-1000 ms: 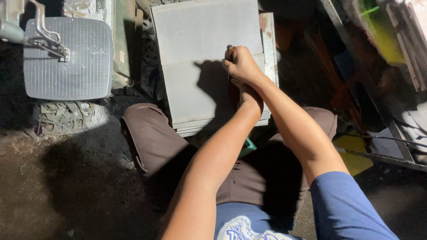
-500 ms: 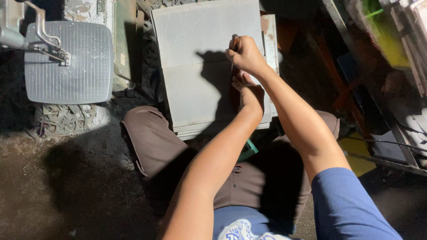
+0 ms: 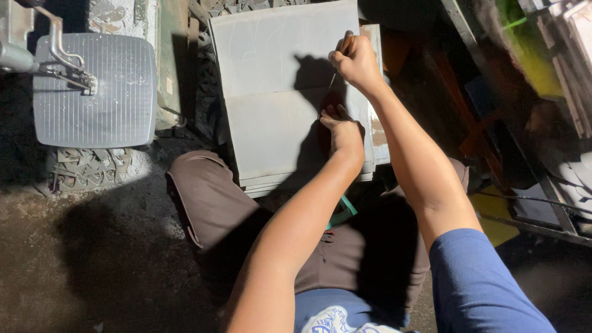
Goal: The person traces a pattern onto a stack of gray sheets using a reddish template and a pointed tool. They hold the template in place with one hand and trace its outline with the other, then lift the template to reveal the traced lines.
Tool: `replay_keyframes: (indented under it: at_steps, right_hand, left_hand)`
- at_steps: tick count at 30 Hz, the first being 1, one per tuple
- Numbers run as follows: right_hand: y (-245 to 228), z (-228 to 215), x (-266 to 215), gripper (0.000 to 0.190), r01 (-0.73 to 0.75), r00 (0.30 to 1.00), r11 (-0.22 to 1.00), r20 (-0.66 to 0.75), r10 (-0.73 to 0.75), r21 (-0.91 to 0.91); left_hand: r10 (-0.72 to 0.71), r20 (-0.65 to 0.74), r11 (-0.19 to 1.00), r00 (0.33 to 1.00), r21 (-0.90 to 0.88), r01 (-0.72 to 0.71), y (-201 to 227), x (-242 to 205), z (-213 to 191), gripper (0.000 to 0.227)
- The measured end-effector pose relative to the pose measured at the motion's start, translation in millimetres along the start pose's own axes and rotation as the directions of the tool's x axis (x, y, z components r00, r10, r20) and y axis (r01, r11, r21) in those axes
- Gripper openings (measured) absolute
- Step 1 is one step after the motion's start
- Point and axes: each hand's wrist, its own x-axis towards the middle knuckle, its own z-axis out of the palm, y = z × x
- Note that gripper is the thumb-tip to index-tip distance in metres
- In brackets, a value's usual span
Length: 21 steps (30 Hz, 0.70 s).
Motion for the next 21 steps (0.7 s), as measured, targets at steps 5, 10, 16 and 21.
replay_keyframes:
  at_steps: [5,10,16,21]
  right_hand:
    - [15.5,-9.7,2.0,0.021,0.028,0.999,0.999,-0.041,-0.027,0.029]
    - [33.3,-19.8,1.1,0.021,0.021,0.996,0.996,-0.088,-0.014,0.083]
    - [30.8,-41.3,-19.6,0.025,-0.078,0.988,0.973,-0.112,0.104,0.216]
    - [12.3,-63.8,-53.3,0.025,-0.004,0.961,0.892,-0.246,0.129,0.452]
  left_hand:
    - [-0.191,-0.109,0.976,0.975,-0.127,0.177,7.6,2.7,4.9,0.069]
    - [-0.267,-0.149,0.956,0.952,-0.164,0.243,10.9,10.8,11.3,0.064]
    - [-0.197,-0.136,0.978,0.971,-0.093,0.185,5.3,-0.4,-0.3,0.064]
    - [-0.154,-0.100,0.988,0.983,-0.019,0.153,1.8,-1.8,-1.6,0.067]
